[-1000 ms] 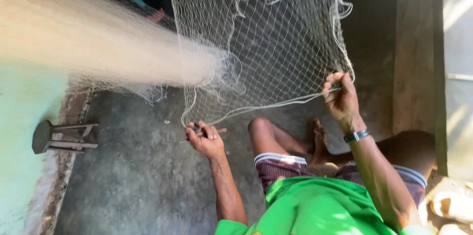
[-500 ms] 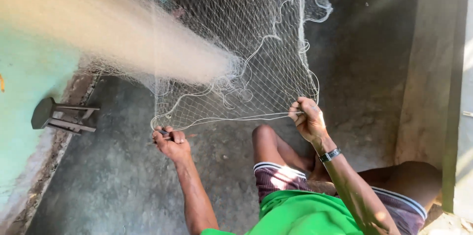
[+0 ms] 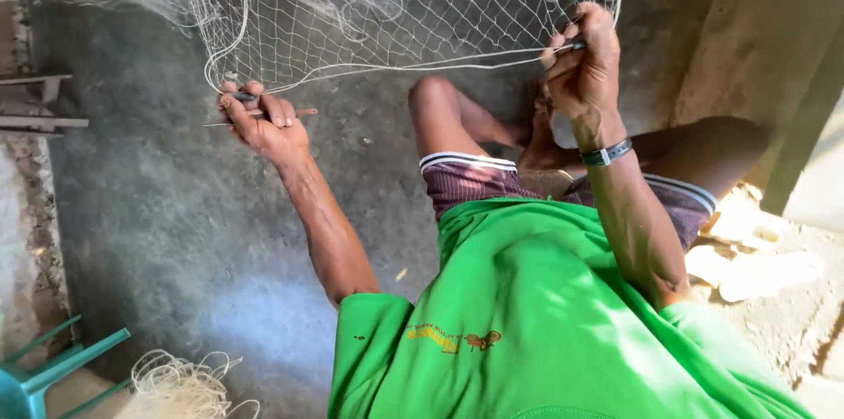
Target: Repairing a fishing net by weaving twine through the mesh using a shuttle.
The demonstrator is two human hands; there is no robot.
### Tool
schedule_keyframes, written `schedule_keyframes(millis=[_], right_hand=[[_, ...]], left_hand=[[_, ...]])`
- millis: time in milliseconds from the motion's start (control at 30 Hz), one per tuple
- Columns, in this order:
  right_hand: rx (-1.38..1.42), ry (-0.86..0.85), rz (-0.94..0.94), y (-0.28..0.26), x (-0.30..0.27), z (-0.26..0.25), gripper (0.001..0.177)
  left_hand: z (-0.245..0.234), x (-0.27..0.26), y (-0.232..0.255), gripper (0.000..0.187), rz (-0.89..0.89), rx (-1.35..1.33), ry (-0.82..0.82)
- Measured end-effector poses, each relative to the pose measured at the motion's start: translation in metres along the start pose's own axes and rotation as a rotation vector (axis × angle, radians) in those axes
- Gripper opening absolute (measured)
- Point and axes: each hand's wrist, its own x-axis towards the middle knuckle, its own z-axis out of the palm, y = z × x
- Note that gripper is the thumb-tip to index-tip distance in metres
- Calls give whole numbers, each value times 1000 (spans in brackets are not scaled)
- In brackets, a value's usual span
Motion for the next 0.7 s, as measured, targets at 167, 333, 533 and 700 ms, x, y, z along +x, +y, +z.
schedule_keyframes(millis=[167,333,533,700], right_hand=[[-46,22,-74,-10,-16,-23,27],[-78,-8,-76,-15,-28,-8,14],[0,5,-74,-14,-30,0,14],[135,-94,-107,-14,-32,6,16]], left_hand=[[-3,15,-22,28,-69,64,3],[-20,30,-30,28,-87,46,-30],[-23,40,-34,28,-115,26,-91],[-27,41,-44,28,-150,6,-109]])
